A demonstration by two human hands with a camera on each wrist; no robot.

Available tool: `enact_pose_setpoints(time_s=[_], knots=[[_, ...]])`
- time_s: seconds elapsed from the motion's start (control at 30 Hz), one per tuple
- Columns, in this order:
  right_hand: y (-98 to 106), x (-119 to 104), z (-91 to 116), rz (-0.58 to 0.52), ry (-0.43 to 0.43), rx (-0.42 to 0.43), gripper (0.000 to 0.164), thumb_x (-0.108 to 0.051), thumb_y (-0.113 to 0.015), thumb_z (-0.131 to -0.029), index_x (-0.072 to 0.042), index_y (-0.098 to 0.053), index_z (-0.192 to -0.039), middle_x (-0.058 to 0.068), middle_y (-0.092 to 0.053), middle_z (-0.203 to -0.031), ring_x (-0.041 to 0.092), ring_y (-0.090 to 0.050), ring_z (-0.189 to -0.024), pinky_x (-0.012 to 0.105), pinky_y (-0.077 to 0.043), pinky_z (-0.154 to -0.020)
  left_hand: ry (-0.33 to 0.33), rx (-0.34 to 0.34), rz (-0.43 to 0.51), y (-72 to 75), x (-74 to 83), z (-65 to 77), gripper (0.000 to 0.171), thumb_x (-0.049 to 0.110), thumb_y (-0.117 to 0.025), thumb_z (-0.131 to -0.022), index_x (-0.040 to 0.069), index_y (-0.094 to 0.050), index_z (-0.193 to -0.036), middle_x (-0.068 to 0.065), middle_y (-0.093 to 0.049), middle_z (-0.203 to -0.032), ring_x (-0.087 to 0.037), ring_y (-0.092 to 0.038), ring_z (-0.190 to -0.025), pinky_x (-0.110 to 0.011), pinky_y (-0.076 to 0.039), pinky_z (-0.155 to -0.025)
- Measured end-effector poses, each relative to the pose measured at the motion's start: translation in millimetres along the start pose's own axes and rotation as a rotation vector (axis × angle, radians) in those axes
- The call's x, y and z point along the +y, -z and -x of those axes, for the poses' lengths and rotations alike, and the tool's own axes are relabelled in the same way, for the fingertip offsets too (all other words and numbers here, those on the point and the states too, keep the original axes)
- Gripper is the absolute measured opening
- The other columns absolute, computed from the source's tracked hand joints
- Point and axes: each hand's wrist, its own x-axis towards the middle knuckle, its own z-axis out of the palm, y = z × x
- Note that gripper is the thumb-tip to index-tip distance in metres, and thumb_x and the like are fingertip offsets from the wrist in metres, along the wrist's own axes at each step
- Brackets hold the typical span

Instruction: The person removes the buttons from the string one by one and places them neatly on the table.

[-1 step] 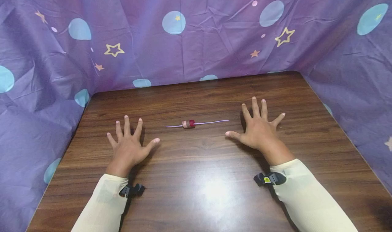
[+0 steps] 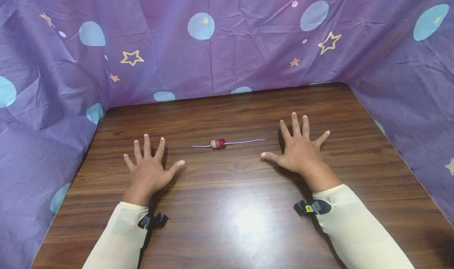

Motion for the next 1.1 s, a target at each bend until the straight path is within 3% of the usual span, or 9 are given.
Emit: enact_pose_setpoints(time_s=[0.17,0.4,0.53,0.77,1.1], knots=[[1,-1,-1,0.002,0.001,-0.006,0.13,-0.095,-0.062,-0.082,-0.014,-0.021,-0.175,0.021,0.012,-0.183,0.051,0.02,-0.167,0.099,0.019,-0.101,0.003,-0.005,0.0,0.4,0.1,0.1,0.11,0.087,-0.05,-0.095,0.022,-0.016,-0.177,-0.025,0.012,-0.182,-0.059,0.012,-0.166,-0.089,0.009,-0.122],[-1,-2,-3,-0.026,-0.005,-0.035,0.129,-0.092,-0.064,-0.083,-0.014,-0.02,-0.175,0.022,0.01,-0.183,0.056,0.01,-0.167,0.1,0.016,-0.103,-0.009,0.005,0.016,-1.3,-2.1,-1.4,0.112,0.088,-0.05,-0.095,0.02,-0.015,-0.177,-0.026,0.009,-0.182,-0.059,0.009,-0.166,-0.089,0.006,-0.122],[-8,-3,-4,-0.079,0.006,-0.061,0.127,-0.09,-0.065,-0.085,-0.013,-0.02,-0.175,0.023,0.008,-0.183,0.057,0.007,-0.167,0.099,0.015,-0.105,-0.024,-0.011,0.088,-5.8,-3.2,-3.5,0.112,0.087,-0.051,-0.095,0.018,-0.016,-0.177,-0.027,0.007,-0.182,-0.06,0.006,-0.166,-0.088,0.004,-0.123],[-15,-12,-9,-0.171,0.048,-0.051,0.121,-0.082,-0.071,-0.087,-0.013,-0.024,-0.174,0.023,-0.003,-0.184,0.054,0.001,-0.169,0.097,0.013,-0.109,-0.029,-0.117,0.238,-13.3,0.9,-7.9,0.112,0.085,-0.053,-0.095,0.022,-0.012,-0.177,-0.023,0.011,-0.183,-0.056,0.01,-0.167,-0.084,0.011,-0.125],[-25,-29,-20,-0.309,0.092,-0.051,0.11,-0.067,-0.08,-0.089,-0.013,-0.032,-0.171,0.022,-0.012,-0.183,0.051,-0.004,-0.17,0.094,0.013,-0.114,-0.085,-0.149,0.357,-16.8,7.5,-16.0,0.111,0.079,-0.064,-0.093,0.024,-0.016,-0.177,-0.021,0.008,-0.184,-0.051,0.01,-0.169,-0.082,0.017,-0.125]])
